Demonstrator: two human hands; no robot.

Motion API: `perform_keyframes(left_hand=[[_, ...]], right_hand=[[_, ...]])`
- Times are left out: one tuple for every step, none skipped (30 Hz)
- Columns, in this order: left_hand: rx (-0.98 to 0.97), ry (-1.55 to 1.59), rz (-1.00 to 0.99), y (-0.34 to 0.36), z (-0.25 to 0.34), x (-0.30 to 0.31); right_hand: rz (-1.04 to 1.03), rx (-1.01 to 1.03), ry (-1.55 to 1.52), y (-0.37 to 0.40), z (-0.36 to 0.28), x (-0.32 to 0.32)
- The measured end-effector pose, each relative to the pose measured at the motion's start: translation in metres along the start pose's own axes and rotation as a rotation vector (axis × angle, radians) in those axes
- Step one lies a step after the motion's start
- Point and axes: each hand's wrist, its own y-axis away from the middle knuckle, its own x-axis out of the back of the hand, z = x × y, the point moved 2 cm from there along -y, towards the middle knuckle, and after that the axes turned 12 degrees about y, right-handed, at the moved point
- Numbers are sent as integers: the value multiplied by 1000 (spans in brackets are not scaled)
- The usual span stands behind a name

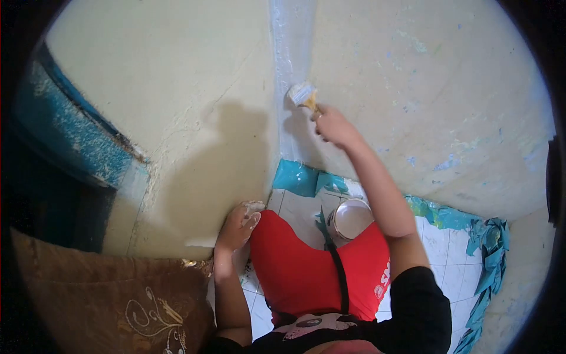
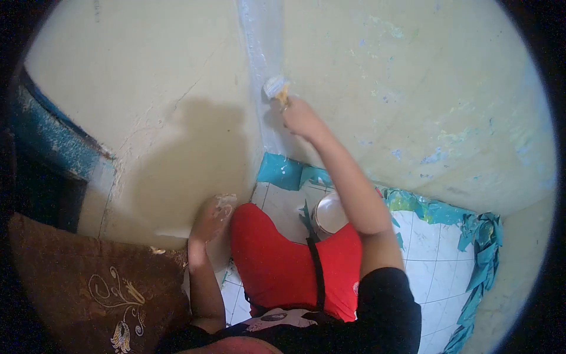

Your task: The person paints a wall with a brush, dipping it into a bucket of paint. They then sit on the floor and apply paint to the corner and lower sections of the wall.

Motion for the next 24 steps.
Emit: perform_keyframes(left_hand=[[18,60,8,0,-5,0],[35,121,16,0,-8,-1],[24,127,25,1,-7,0],[24,104,12,1,-6,0],[27,81,-1,1,-6,0],[22,88,7,1,-3,0],[40,109,0,2,0,0],[58,131,-8,3,1,0],[51,139,0,3,-2,-1],[44,161,2,3,-8,-1],[36,182,4,3,-8,-1],[25,188,12,3,-5,-2],[44,157,19,5,3,0],[62,125,25,5,8,0],[51,130,28,4,5,-1],[40,160,34,4,-2,-2],[27,190,38,4,-5,-2],[12,194,40,4,-6,-2],[18,173,32,4,-5,-1],[25,151,24,5,-5,-2],[13,156,26,6,-3,-2],[16,155,32,7,-1,-2],[18,154,39,7,1,-2],[4,154,45,7,2,-2]], right_hand=[[83,158,296,-4,-11,21],[167,318,594,-4,-25,38],[175,319,699,-5,-36,55],[186,319,801,-2,-52,72],[211,338,894,2,-69,88],[234,355,987,6,-84,103],[286,374,1044,7,-96,117],[339,393,1101,8,-107,130],[394,430,1164,9,-120,144],[451,468,1225,10,-133,158],[511,548,1225,13,-146,173],[571,628,1224,18,-161,187],[609,646,1186,31,-180,196],[647,663,1147,45,-199,205],[704,644,1157,51,-216,214],[812,650,1157,51,-226,227],[851,634,1097,66,-244,233],[889,618,1037,82,-264,239],[900,624,1046,89,-279,244],[987,683,1053,96,-293,249],[1074,744,1056,100,-306,254],[1161,807,1055,102,-316,260],[1172,817,1058,98,-325,266],[1243,934,1060,93,-333,271]])
